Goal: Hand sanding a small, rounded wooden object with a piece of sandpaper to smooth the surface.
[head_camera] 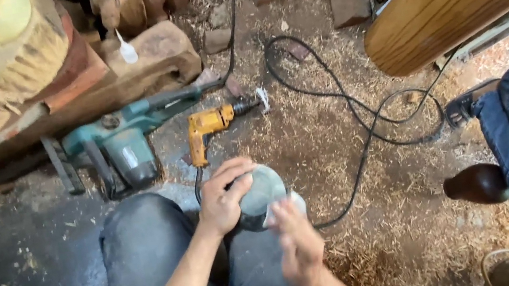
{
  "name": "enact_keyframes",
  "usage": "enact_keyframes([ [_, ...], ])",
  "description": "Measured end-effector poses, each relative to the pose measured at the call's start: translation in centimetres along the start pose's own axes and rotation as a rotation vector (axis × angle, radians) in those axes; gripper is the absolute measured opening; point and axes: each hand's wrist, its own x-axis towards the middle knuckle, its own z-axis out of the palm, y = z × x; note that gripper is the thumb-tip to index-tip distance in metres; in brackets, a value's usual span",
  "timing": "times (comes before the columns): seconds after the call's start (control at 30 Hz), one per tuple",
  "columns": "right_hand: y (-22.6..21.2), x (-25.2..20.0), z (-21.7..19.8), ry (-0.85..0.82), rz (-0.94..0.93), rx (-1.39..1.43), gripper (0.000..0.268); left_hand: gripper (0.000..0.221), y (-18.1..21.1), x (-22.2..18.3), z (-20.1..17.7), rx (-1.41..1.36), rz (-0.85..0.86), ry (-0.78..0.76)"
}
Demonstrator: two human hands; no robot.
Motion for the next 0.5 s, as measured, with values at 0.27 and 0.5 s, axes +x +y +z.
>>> enact_keyframes([
  [0.27,0.0,-0.2,0.5,-0.033,0.138,-0.118,0.041,0.021,-1.0,0.6,-0.8,0.109,0.001,0.042],
  [0.5,0.5,4.4,0.7,-0.05,-0.053,-0.052,0.04,0.038,2.3,0.2,0.4,0.301,-0.116,0.038],
])
